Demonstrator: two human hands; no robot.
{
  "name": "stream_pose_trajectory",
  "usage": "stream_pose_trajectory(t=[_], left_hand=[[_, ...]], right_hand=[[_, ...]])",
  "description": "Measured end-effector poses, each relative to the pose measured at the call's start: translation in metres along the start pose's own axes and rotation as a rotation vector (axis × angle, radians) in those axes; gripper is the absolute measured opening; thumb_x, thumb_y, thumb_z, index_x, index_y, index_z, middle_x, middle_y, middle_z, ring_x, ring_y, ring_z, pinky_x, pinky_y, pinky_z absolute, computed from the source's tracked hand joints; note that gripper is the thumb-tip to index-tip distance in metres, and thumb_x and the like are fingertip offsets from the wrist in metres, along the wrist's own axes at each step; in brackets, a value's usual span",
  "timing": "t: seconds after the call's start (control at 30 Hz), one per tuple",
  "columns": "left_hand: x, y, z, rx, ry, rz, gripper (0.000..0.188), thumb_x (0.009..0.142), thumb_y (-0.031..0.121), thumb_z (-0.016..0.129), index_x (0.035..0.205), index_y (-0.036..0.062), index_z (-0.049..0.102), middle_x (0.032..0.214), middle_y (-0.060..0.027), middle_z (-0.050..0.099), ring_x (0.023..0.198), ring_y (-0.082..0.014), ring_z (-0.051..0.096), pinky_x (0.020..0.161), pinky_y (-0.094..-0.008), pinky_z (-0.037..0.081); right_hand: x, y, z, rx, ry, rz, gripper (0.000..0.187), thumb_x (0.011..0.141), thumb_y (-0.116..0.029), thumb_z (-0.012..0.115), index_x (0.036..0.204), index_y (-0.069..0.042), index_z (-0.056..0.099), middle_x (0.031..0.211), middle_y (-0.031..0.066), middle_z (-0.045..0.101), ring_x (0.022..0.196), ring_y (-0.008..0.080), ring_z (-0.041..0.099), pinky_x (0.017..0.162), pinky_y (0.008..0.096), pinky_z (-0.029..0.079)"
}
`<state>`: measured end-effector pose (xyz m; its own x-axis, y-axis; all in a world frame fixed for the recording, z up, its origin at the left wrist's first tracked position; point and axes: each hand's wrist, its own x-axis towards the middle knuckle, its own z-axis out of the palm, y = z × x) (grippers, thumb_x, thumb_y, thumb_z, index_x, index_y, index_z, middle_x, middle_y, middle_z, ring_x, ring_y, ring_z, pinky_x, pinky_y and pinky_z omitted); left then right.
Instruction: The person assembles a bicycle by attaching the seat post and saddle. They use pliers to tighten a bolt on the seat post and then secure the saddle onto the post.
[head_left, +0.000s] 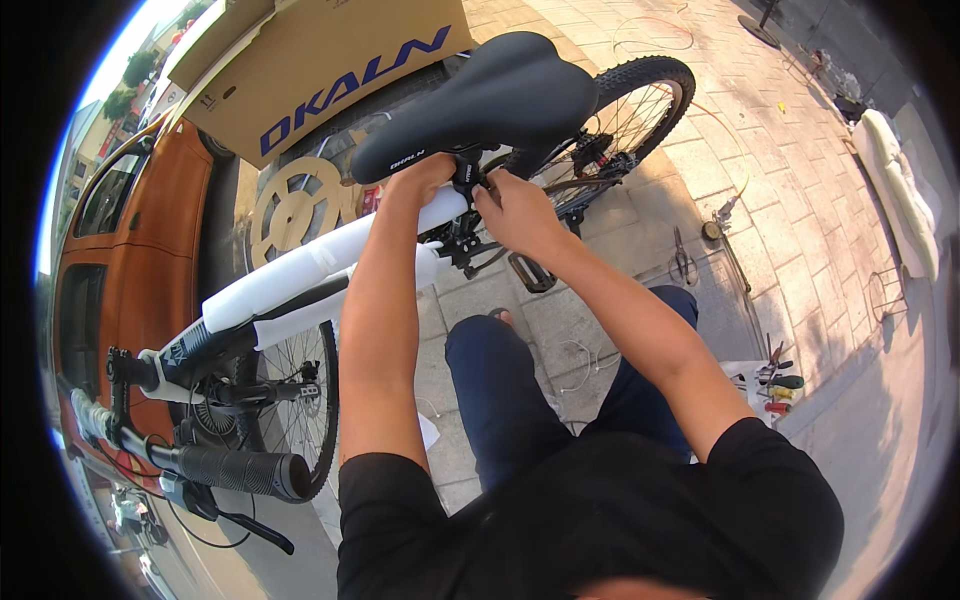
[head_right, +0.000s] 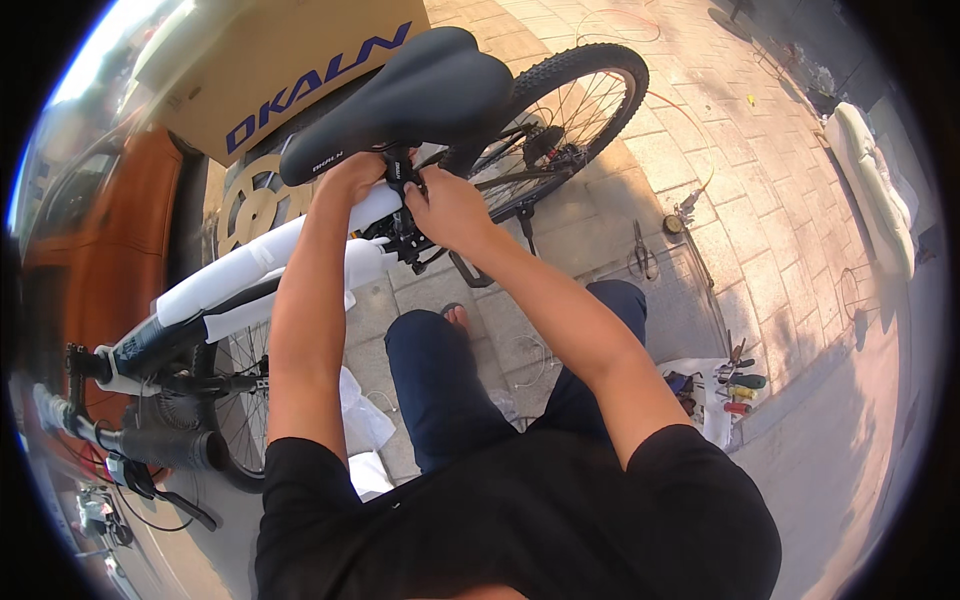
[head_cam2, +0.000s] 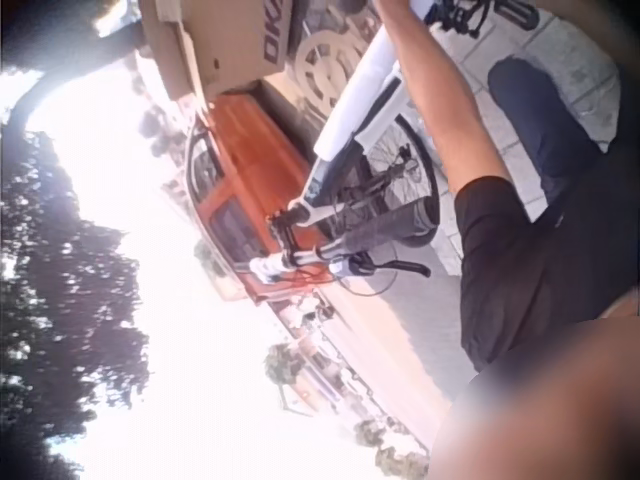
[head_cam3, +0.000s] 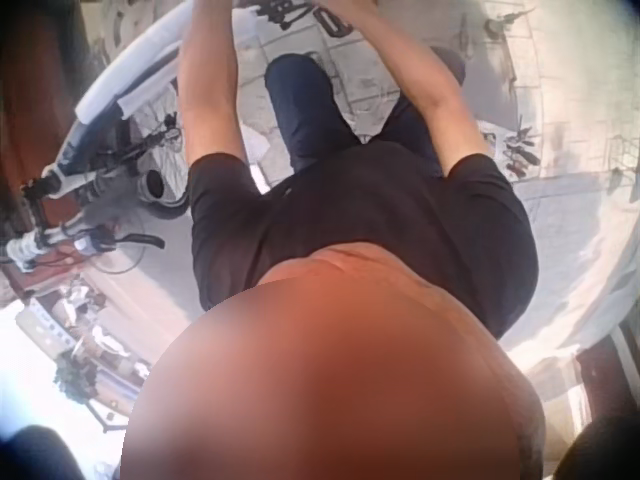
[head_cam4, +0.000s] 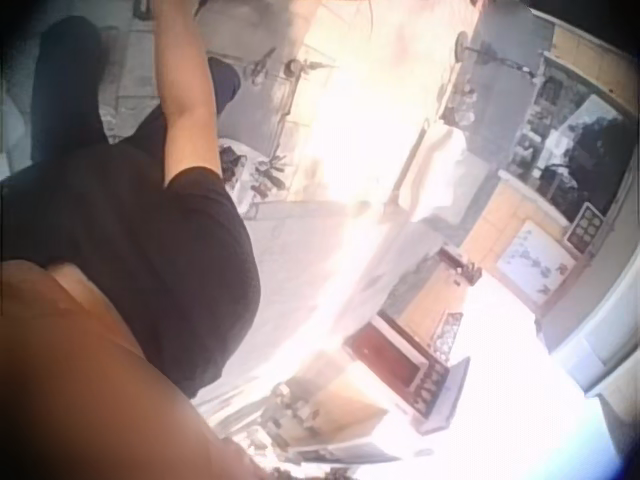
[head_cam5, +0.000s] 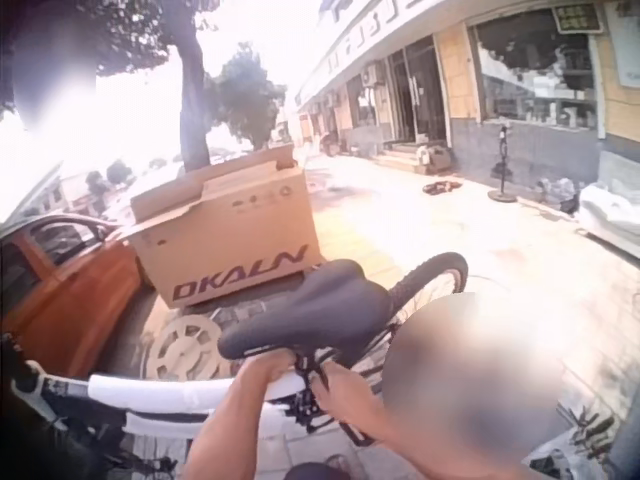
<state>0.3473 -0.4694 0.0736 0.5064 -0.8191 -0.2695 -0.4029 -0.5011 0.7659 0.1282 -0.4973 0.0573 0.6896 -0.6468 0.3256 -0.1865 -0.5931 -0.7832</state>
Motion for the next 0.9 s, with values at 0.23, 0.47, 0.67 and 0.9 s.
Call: stream_pose_trajectory(t=[0.23, 0.47, 0.67, 0.9], left_hand=[[0.020, -0.016, 0.003, -0.271, -0.056, -0.014, 0.016, 0.106, 0.014, 0.066, 0.114, 0.0054, 0.077, 0.106, -0.0049, 0.075, 0.096, -0.0167, 0.069, 0.087, -0.0307, 0.055], [-0.007, 0.012, 0.003, -0.277, -0.066, -0.076, 0.012, 0.106, 0.012, 0.067, 0.108, 0.0037, 0.076, 0.100, -0.0051, 0.074, 0.089, -0.0178, 0.069, 0.082, -0.0327, 0.057], [-0.012, 0.018, 0.002, -0.419, -0.099, -0.113, 0.010, 0.103, 0.012, 0.071, 0.107, 0.0033, 0.075, 0.099, -0.0061, 0.074, 0.088, -0.0187, 0.069, 0.081, -0.0330, 0.057], [-0.016, 0.020, 0.001, -0.523, -0.108, -0.101, 0.010, 0.102, 0.011, 0.074, 0.107, 0.0025, 0.074, 0.099, -0.0061, 0.073, 0.088, -0.0193, 0.069, 0.082, -0.0332, 0.058]], right_hand=[[0.000, -0.002, 0.025, 0.088, 0.139, 0.135, 0.036, 0.107, -0.032, 0.054, 0.101, 0.001, 0.067, 0.081, 0.0203, 0.070, 0.071, 0.0392, 0.071, 0.063, 0.0498, 0.055], [-0.003, 0.004, 0.026, 1.341, -0.135, 0.780, 0.039, 0.109, -0.042, 0.057, 0.108, -0.003, 0.066, 0.070, -0.0024, 0.051, 0.051, 0.0097, 0.042, 0.044, 0.0273, 0.030], [-0.003, 0.001, 0.036, 0.958, 0.080, 0.469, 0.034, 0.107, -0.036, 0.064, 0.101, -0.003, 0.067, 0.071, 0.0021, 0.059, 0.053, 0.0088, 0.051, 0.042, 0.0318, 0.036], [-0.002, 0.008, 0.032, 1.341, -0.091, 0.765, 0.033, 0.108, -0.038, 0.063, 0.100, -0.006, 0.061, 0.066, -0.0007, 0.052, 0.050, 0.0091, 0.048, 0.041, 0.0289, 0.033]])
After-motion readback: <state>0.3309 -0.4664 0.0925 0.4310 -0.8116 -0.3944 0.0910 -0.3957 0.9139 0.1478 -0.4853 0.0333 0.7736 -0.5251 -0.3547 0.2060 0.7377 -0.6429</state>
